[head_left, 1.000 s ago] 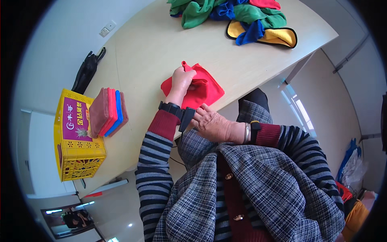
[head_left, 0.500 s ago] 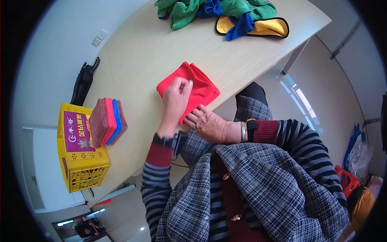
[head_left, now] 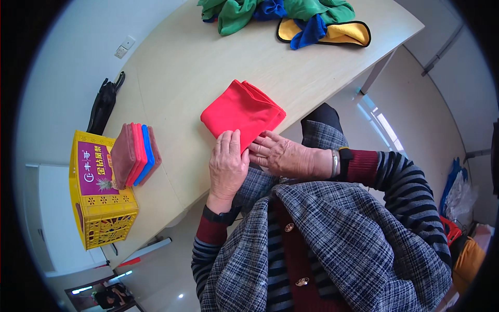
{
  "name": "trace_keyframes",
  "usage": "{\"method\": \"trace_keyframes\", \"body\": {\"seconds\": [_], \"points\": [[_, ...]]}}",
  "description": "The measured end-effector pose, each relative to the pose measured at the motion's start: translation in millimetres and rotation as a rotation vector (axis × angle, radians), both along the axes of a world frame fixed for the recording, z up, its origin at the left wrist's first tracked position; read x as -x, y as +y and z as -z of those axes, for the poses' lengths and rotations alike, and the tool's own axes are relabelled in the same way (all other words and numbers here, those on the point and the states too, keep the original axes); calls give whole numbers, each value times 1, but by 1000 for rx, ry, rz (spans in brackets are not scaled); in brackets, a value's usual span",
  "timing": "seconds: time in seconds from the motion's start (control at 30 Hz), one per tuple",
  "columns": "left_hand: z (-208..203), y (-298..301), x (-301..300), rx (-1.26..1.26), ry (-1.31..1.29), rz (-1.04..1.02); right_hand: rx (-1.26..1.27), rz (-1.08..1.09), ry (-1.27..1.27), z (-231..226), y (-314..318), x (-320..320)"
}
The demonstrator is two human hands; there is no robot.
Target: Folding and stacking various colored cloths on a table.
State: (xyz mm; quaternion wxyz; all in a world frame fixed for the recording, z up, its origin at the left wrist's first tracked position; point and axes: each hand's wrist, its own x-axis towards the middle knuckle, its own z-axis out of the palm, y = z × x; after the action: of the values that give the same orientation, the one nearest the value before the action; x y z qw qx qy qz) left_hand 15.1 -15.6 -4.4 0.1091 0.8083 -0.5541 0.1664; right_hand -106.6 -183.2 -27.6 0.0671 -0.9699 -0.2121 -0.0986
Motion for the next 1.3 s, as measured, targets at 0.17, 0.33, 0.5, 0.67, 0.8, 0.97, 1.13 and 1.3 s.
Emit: {"method": "trace_keyframes", "body": {"seconds": [0.17, 0.33, 0.5, 0.67, 0.8, 0.97, 1.13, 1.3], "points": [[23, 8, 0, -6, -72, -72, -103, 4, -89, 6, -10, 5], [35, 20, 2, 85, -84, -26, -87, 4, -157, 4, -22, 8], [30, 20, 3, 90, -87, 44, -162, 12, -104, -15, -29, 9], [33, 17, 4, 90, -4, 85, -628, 330, 263, -60, -18, 0], [38, 18, 12, -10, 78, 53, -385, 200, -147, -9, 9, -64], [39, 20, 17, -65, 188, -5, -273, 287, -79, 19, 4, -97], [27, 19, 22, 25, 207, 23, -189, 469, -61, 19, -34, -103], [21, 24, 6, 162, 583, 5, -145, 625, -1, 7, -42, -99]]}}
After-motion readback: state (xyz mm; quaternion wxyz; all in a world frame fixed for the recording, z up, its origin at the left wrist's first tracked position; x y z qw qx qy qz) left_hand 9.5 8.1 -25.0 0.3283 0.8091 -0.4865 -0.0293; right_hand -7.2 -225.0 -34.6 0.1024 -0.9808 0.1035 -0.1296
